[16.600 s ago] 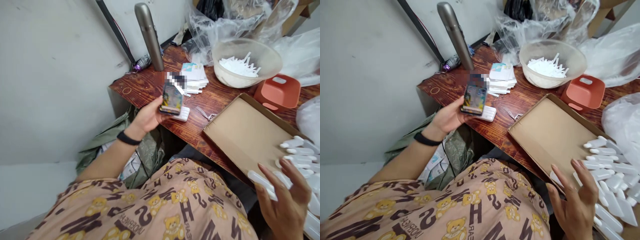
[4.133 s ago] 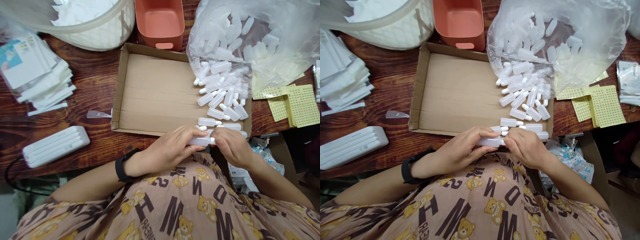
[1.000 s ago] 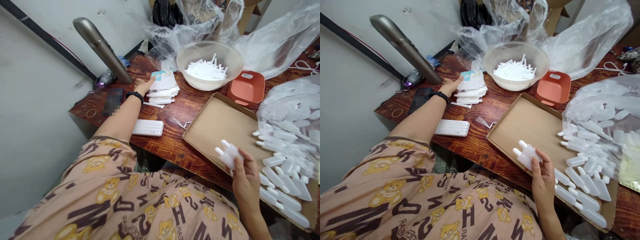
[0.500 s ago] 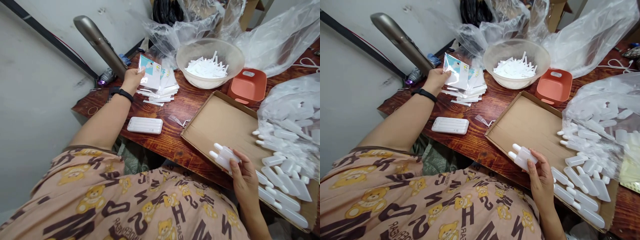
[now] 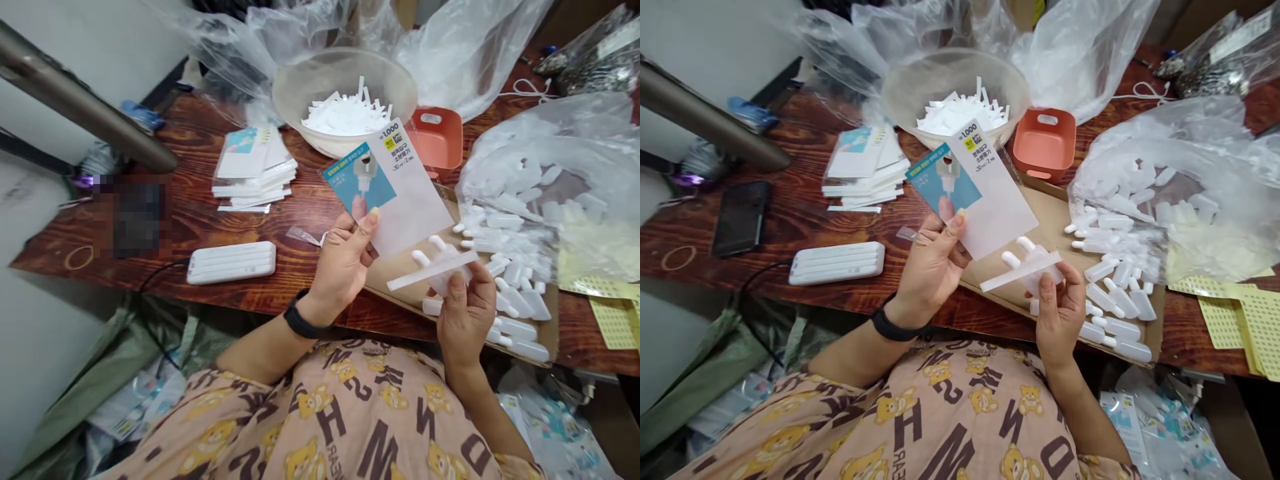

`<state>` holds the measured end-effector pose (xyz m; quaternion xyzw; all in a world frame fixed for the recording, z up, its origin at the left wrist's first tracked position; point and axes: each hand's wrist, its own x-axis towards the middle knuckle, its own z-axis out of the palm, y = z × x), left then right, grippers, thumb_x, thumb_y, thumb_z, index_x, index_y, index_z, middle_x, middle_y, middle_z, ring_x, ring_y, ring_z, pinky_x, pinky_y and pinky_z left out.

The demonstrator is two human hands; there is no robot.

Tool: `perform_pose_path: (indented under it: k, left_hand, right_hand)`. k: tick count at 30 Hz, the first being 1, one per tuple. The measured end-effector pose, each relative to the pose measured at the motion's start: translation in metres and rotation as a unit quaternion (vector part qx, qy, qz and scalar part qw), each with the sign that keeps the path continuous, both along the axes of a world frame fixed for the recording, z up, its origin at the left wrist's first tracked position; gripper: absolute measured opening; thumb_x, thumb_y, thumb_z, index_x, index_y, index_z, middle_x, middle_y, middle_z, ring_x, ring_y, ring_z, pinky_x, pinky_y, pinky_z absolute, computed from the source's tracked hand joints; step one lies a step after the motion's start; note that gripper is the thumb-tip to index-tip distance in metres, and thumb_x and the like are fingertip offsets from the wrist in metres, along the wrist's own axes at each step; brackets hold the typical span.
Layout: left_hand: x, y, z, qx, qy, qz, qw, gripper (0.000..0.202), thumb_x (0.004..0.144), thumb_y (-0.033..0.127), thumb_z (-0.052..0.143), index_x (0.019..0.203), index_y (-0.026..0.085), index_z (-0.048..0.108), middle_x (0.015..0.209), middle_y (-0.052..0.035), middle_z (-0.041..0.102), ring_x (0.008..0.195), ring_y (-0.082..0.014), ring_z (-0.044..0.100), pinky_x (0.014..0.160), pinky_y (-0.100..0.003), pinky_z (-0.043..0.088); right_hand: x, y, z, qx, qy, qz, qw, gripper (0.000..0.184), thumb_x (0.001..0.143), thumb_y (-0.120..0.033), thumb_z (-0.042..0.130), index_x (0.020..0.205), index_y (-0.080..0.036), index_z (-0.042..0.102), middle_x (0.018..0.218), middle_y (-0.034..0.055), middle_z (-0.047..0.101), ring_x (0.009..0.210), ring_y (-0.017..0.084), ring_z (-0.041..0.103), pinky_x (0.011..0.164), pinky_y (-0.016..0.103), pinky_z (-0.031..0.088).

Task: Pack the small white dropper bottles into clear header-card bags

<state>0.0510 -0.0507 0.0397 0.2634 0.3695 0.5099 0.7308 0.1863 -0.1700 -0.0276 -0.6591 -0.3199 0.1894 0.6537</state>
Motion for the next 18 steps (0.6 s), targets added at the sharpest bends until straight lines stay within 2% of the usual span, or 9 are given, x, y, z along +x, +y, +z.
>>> perform_pose_path:
  k: [2, 5, 7, 9, 13, 16, 18]
  left_hand:
    - [0.012, -0.006, -0.006, -0.006, 0.002, -0.003, 1.000, 0.020, 0.094, 0.019, 0.080, 0.082, 0.024, 0.065, 0.102, 0.0067, 0.082, 0.106, -0.0127, 0.075, 0.081, -0.020, 0.059]
    - [0.018, -0.010, -0.012, 0.005, 0.007, -0.004, 1.000, 0.026, 0.090, 0.023, 0.084, 0.078, 0.024, 0.061, 0.105, 0.0091, 0.083, 0.104, -0.0108, 0.074, 0.081, -0.019, 0.059]
    - [0.020, -0.011, -0.014, 0.016, 0.006, 0.011, 1.000, 0.030, 0.088, 0.022, 0.086, 0.077, 0.024, 0.059, 0.104, 0.0111, 0.083, 0.104, -0.0090, 0.073, 0.084, -0.019, 0.059]
    - [0.021, -0.012, -0.016, 0.021, -0.005, 0.020, 1.000, 0.030, 0.088, 0.020, 0.086, 0.076, 0.023, 0.059, 0.100, 0.0119, 0.082, 0.099, -0.0076, 0.073, 0.084, -0.017, 0.058]
    - [0.025, -0.017, -0.021, 0.023, -0.018, -0.018, 0.999, 0.033, 0.086, 0.022, 0.089, 0.073, 0.022, 0.059, 0.084, 0.0103, 0.077, 0.082, -0.0073, 0.069, 0.075, -0.017, 0.056]
    - [0.027, -0.024, -0.028, 0.009, -0.003, -0.066, 0.998, 0.034, 0.084, 0.029, 0.092, 0.073, 0.022, 0.061, 0.083, 0.0080, 0.075, 0.082, -0.0096, 0.069, 0.076, -0.021, 0.057]
    - [0.029, -0.029, -0.033, -0.009, -0.003, -0.104, 0.995, 0.030, 0.082, 0.033, 0.094, 0.079, 0.023, 0.066, 0.088, 0.0067, 0.076, 0.089, -0.0115, 0.071, 0.083, -0.023, 0.058]
  right_hand:
    - [0.000, -0.006, -0.004, -0.003, -0.039, -0.034, 0.999, 0.040, 0.103, -0.053, 0.064, 0.136, -0.030, 0.058, 0.124, 0.0078, 0.062, 0.091, 0.019, 0.068, 0.066, 0.033, 0.064]
    - [0.004, -0.012, -0.010, -0.004, -0.130, -0.069, 0.989, 0.039, 0.105, -0.050, 0.060, 0.139, -0.030, 0.057, 0.125, 0.0103, 0.061, 0.113, 0.028, 0.070, 0.087, 0.047, 0.066]
    - [0.006, -0.012, -0.011, 0.014, -0.186, -0.083, 0.979, 0.034, 0.106, -0.045, 0.059, 0.137, -0.030, 0.060, 0.124, 0.0111, 0.062, 0.123, 0.031, 0.068, 0.103, 0.056, 0.061]
    - [0.007, -0.011, -0.011, 0.047, -0.197, -0.082, 0.976, 0.027, 0.106, -0.039, 0.061, 0.132, -0.030, 0.063, 0.125, 0.0105, 0.063, 0.125, 0.030, 0.067, 0.110, 0.057, 0.057]
    - [0.005, -0.009, -0.008, 0.076, -0.151, -0.053, 0.984, 0.026, 0.103, -0.033, 0.068, 0.128, -0.029, 0.067, 0.125, 0.0093, 0.066, 0.126, 0.028, 0.068, 0.112, 0.052, 0.055]
    - [0.004, -0.008, -0.004, 0.038, -0.116, -0.038, 0.992, 0.028, 0.101, -0.040, 0.071, 0.126, -0.027, 0.067, 0.126, 0.0100, 0.068, 0.123, 0.029, 0.070, 0.108, 0.050, 0.058]
    - [0.005, -0.007, -0.003, -0.008, -0.087, -0.022, 0.996, 0.033, 0.101, -0.046, 0.070, 0.127, -0.026, 0.066, 0.126, 0.0102, 0.069, 0.117, 0.029, 0.073, 0.102, 0.050, 0.062]
